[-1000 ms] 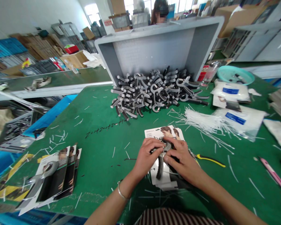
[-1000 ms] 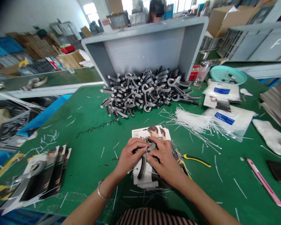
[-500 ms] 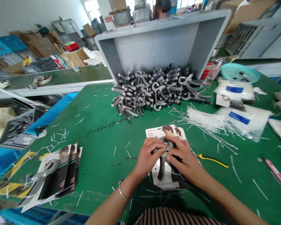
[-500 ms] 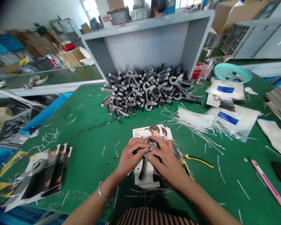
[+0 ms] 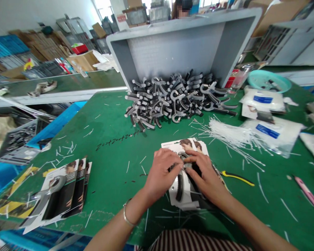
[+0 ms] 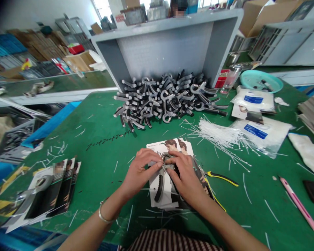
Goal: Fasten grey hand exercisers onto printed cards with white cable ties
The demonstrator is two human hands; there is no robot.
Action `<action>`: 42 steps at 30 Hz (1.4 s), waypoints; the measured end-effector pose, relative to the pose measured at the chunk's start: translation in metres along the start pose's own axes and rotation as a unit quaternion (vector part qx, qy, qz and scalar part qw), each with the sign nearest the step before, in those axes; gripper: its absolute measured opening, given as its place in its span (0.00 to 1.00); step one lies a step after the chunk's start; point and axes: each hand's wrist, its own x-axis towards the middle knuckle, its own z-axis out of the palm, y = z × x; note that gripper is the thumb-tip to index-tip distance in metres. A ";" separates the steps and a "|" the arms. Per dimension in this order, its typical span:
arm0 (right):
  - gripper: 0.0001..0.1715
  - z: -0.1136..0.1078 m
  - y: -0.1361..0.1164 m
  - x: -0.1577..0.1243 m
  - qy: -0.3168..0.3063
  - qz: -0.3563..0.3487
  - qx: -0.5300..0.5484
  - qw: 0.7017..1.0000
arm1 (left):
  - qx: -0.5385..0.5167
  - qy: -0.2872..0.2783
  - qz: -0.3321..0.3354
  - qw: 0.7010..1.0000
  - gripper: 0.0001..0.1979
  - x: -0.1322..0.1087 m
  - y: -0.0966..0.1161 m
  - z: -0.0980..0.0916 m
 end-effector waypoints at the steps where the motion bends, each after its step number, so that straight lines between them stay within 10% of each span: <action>1: 0.11 0.001 0.000 0.000 0.008 0.004 0.003 1.000 | 0.038 -0.001 0.017 0.999 0.05 -0.002 0.006 0.001; 8: 0.11 0.007 -0.005 0.003 0.041 0.016 0.008 0.999 | 0.192 -0.096 0.152 0.965 0.07 -0.044 0.021 0.031; 14: 0.06 0.011 -0.004 0.003 0.057 0.009 0.011 0.998 | 0.103 0.003 0.035 0.994 0.06 -0.051 0.017 0.035; 19: 0.03 0.004 -0.006 0.004 0.051 -0.011 -0.005 0.999 | 0.194 -0.041 0.032 0.980 0.05 -0.062 0.030 0.037; 23: 0.05 -0.015 -0.020 -0.013 -0.030 -0.057 -0.040 0.997 | 0.206 0.029 -0.099 0.973 0.31 -0.081 0.034 0.024; 28: 0.02 -0.015 -0.040 -0.032 -0.142 -0.111 -0.204 0.962 | 0.125 -0.010 -0.168 0.978 0.06 -0.091 0.026 0.018; 36: 0.04 -0.009 -0.039 -0.029 -0.167 -0.128 -0.261 0.942 | -0.024 0.015 -0.120 0.992 0.06 -0.094 0.007 -0.005; 42: 0.04 -0.021 -0.044 -0.022 -0.124 -0.128 -0.191 0.965 | -0.068 0.077 -0.049 0.993 0.05 -0.083 0.005 0.013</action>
